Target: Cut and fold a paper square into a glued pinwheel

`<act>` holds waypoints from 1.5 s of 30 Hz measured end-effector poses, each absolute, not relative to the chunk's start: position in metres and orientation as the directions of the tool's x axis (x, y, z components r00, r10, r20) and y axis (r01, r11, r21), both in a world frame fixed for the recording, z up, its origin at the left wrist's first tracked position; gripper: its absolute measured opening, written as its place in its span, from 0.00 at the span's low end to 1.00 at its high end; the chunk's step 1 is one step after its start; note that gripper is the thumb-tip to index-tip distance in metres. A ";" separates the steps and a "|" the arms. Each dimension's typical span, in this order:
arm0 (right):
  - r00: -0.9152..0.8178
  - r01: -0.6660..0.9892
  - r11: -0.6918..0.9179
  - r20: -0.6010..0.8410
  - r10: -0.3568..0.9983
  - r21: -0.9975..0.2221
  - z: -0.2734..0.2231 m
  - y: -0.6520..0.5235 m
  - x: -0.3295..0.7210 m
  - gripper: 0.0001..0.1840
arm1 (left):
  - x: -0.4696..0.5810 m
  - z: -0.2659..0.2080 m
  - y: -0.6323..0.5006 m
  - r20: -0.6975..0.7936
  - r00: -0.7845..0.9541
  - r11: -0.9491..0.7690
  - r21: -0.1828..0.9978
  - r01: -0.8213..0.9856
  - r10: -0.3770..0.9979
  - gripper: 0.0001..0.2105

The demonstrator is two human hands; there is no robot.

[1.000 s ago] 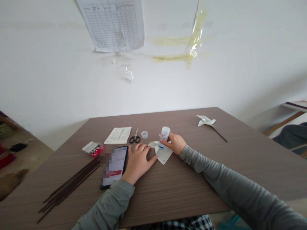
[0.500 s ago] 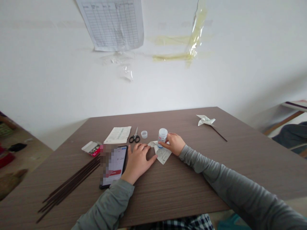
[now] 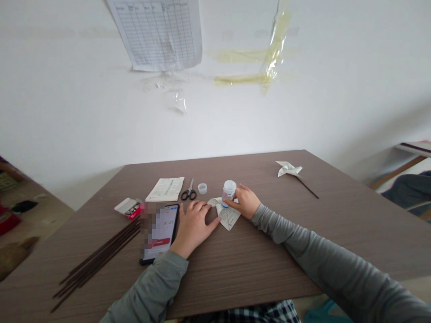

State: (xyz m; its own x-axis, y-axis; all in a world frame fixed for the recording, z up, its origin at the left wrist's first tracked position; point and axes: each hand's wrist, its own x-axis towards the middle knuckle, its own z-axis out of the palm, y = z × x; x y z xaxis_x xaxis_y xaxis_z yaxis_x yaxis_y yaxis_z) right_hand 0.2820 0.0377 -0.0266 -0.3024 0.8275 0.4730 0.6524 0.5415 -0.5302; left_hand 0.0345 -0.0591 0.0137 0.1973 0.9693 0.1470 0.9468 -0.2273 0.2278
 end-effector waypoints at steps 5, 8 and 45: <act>-0.317 0.671 0.544 0.468 0.825 -0.504 -0.030 0.040 0.284 0.20 | 0.034 0.013 -0.059 0.150 0.200 -0.230 0.218 0.948 0.968 0.19; -0.320 0.673 0.546 0.469 0.823 -0.499 -0.032 0.041 0.284 0.19 | 0.033 0.011 -0.058 0.168 0.199 -0.232 0.206 0.951 0.965 0.18; -0.215 0.311 0.573 0.531 0.820 -0.759 -0.030 0.041 0.302 0.25 | 0.031 0.014 -0.058 0.152 0.185 -0.216 0.219 0.952 0.971 0.19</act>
State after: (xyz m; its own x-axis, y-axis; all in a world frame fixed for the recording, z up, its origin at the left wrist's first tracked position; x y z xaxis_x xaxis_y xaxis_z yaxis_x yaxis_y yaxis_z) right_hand 0.3025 0.0410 -0.0304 -0.2150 0.8199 0.5306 0.3108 0.5725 -0.7587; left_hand 0.0310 -0.0575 0.0140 0.1851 0.9708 0.1523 0.9516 -0.2158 0.2189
